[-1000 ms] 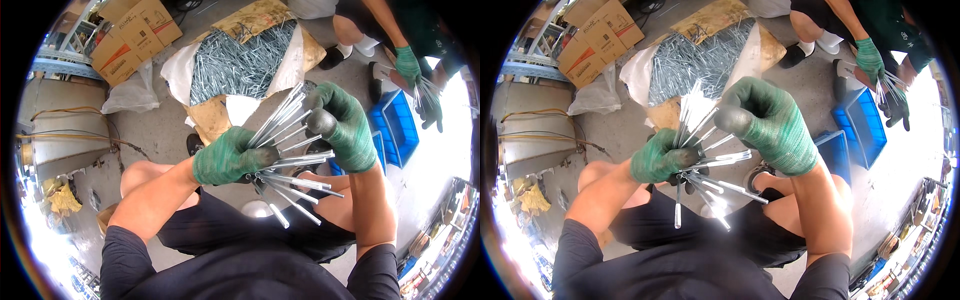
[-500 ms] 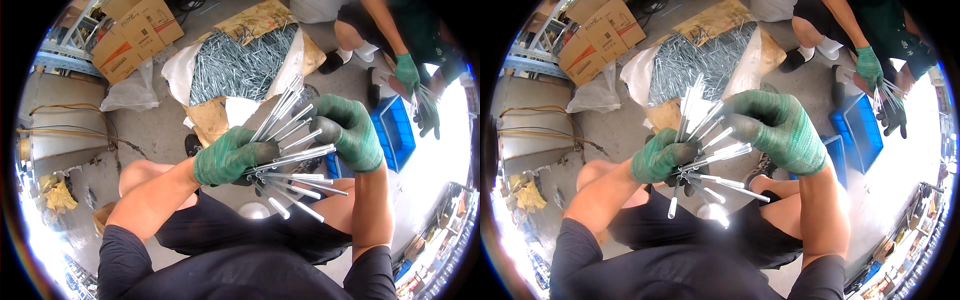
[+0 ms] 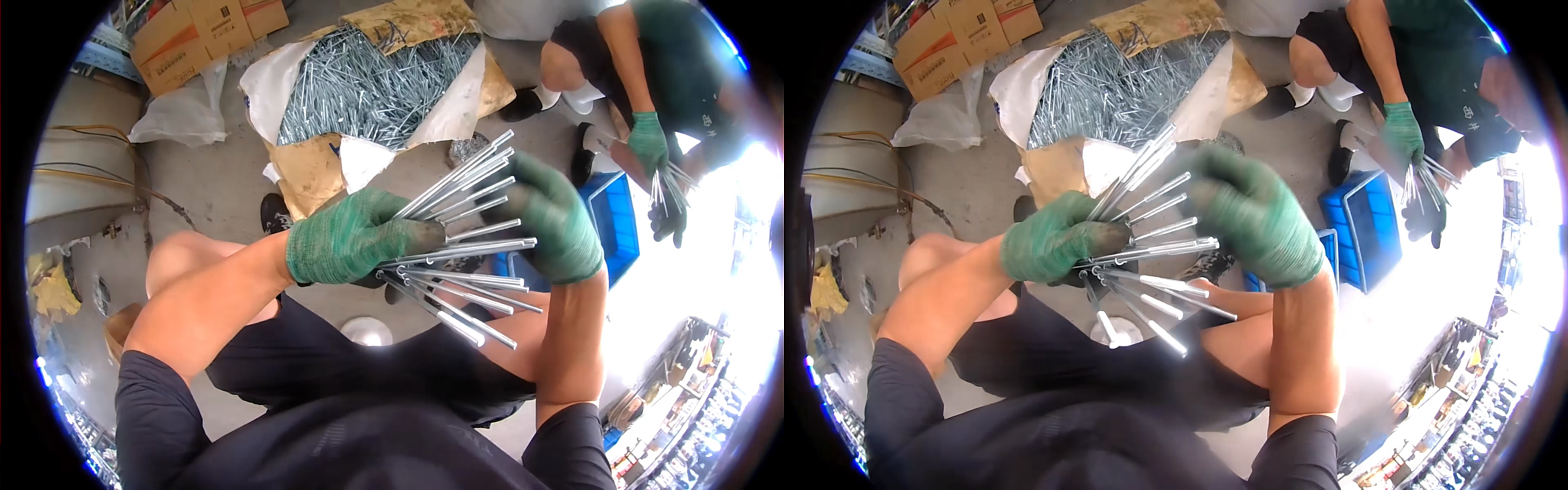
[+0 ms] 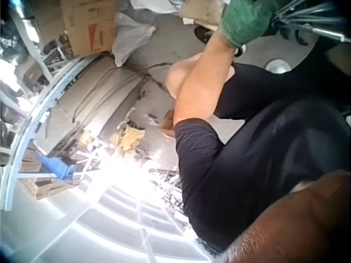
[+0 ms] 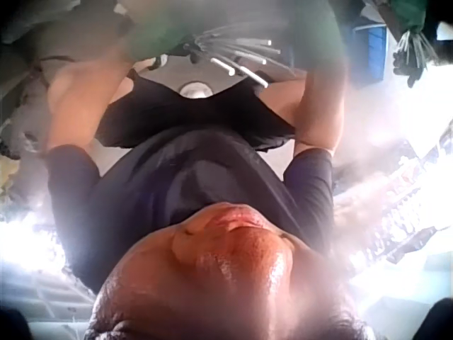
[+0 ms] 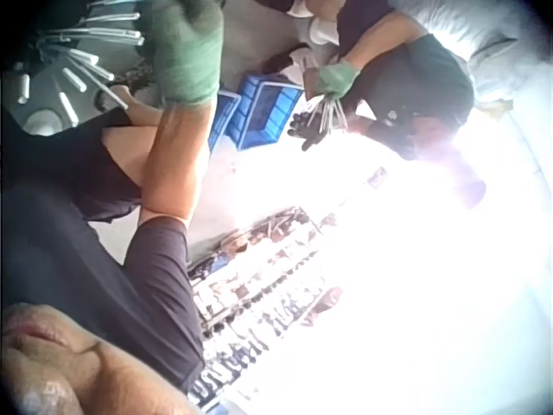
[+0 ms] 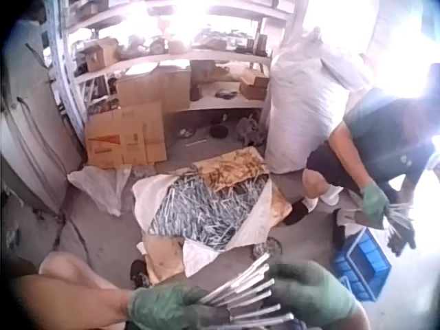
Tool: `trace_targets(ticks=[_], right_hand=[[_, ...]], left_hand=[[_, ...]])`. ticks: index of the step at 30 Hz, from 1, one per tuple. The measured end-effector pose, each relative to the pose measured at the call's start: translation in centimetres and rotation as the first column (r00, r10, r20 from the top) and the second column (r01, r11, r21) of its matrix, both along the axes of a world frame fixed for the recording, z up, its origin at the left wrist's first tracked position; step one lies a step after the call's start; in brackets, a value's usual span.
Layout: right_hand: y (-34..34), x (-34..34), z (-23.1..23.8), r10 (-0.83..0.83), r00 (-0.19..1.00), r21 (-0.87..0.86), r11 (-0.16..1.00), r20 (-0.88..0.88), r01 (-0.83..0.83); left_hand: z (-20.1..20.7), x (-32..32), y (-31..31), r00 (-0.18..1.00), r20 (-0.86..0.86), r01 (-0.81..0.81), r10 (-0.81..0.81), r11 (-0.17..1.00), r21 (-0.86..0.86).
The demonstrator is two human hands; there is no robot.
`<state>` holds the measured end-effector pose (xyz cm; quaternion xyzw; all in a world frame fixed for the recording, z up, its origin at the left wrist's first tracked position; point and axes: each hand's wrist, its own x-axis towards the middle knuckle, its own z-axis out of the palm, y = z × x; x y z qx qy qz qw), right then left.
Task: The person picks up several long metal bolts from a bag, holds them in one hand, and then slides small washers onto the end of each bolt one at a time.
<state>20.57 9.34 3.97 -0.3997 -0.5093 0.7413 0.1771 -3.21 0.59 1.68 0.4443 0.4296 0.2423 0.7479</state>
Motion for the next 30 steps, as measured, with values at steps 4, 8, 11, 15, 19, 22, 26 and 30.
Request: trace_targets(ticks=[4,8,11,15,19,22,26,30], right_hand=[[0.9,0.8,0.0,-0.117,0.984,-0.172,0.981,-0.134,0.094],[1.3,1.6,0.0,-0.059,0.996,-0.168,0.985,-0.067,0.047],[0.6,0.9,0.7,-0.146,0.989,-0.085,0.986,-0.014,0.144],[0.7,0.6,0.9,-0.109,0.994,-0.003,0.994,0.028,0.109],[0.8,0.8,1.1,-0.075,0.997,-0.032,0.997,-0.007,0.074],[0.8,1.0,0.6,-0.057,0.996,-0.009,0.998,-0.063,0.056],[0.6,1.0,0.4,-0.088,0.991,0.025,0.996,-0.104,0.091],[0.5,1.0,-0.1,-0.112,0.989,0.076,0.990,-0.093,0.119]], left_hand=[[-1.3,-0.1,-0.9,0.997,-0.053,-0.043,0.055,0.978,0.206],[-1.7,-0.4,-0.6,0.996,-0.083,0.023,-0.013,0.993,0.115],[-2.0,-0.2,-0.6,0.992,-0.125,0.030,-0.024,0.998,0.047],[-2.0,-0.4,-0.5,0.996,-0.091,-0.004,0.007,0.999,0.032],[-1.9,-0.2,-0.4,1.000,-0.021,-0.008,0.008,1.000,0.012],[-1.6,-0.2,-0.4,1.000,-0.003,-0.011,0.011,1.000,-0.023],[-2.7,-0.1,-1.0,0.999,-0.027,-0.016,0.021,0.985,0.173],[-1.9,-0.2,-0.5,0.997,-0.072,0.006,-0.002,0.998,0.057]])
